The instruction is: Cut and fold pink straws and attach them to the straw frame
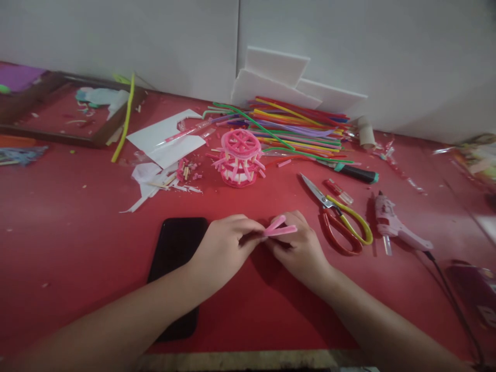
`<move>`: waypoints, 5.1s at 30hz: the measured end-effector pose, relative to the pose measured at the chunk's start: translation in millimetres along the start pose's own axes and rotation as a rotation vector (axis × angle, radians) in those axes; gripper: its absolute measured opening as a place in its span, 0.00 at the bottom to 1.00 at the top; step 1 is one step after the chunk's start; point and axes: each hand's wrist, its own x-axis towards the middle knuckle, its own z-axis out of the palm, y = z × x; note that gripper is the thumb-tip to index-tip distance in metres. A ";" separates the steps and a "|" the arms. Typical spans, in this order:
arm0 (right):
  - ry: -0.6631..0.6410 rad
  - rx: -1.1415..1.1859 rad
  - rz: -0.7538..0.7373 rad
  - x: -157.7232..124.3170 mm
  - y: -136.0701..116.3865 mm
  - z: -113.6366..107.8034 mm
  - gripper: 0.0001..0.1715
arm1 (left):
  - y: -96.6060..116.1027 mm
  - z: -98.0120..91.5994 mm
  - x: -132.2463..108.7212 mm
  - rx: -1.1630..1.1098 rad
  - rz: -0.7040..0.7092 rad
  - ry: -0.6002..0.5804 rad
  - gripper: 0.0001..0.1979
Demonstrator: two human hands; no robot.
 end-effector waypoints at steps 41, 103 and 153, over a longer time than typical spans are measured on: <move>0.284 -0.068 -0.263 0.2 -26.4 -17.3 0.09 | 5.9 -2.6 7.5 -1.162 -0.570 -0.064 0.13; 0.237 -0.054 -0.157 -4.7 -31.3 -15.9 0.07 | 11.8 -7.7 6.1 -0.982 -0.469 -0.131 0.06; -0.038 -0.204 0.164 99.7 45.8 -1.3 0.18 | -5.0 -1.4 11.6 -1.138 -0.451 0.092 0.08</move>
